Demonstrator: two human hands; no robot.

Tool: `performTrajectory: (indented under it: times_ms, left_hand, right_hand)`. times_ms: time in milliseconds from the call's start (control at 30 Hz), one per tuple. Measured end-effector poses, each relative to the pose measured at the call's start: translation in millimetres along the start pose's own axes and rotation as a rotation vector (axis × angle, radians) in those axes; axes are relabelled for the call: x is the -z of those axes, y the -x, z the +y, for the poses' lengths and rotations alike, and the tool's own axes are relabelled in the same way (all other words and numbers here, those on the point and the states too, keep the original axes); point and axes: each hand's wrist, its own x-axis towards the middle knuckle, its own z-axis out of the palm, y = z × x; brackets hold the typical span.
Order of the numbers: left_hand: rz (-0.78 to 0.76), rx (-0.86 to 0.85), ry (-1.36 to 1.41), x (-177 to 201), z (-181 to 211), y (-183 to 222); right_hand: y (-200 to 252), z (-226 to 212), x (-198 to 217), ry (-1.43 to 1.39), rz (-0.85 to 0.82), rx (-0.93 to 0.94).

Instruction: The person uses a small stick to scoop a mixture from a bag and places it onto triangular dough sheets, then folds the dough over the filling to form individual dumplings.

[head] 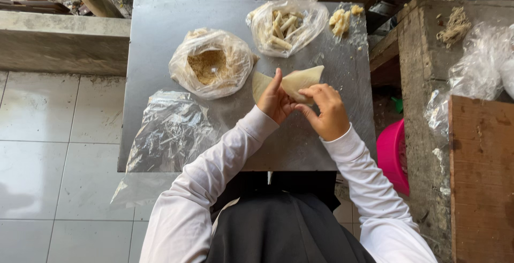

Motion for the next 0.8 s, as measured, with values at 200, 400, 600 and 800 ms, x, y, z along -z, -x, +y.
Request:
performTrajectory:
  times_ms: [200,400,600,800]
  left_hand:
    - [-0.001,0.003,0.095,-2,2,-1]
    - [0.128,-0.044,-0.078,27,-9,-15]
    - [0.043,-0.15,-0.142,33,-26,-15]
    - [0.146,-0.084,-0.176,25,-22,-7]
  right_hand:
    - [0,11,-16,0.105,0.033,-0.007]
    - [0,19,-16,-0.005,0.015,-0.062]
    - [2,26,-38,-0.395,0.14,-0.464]
    - [7,45,-52,-0.695,0.221,-0.541]
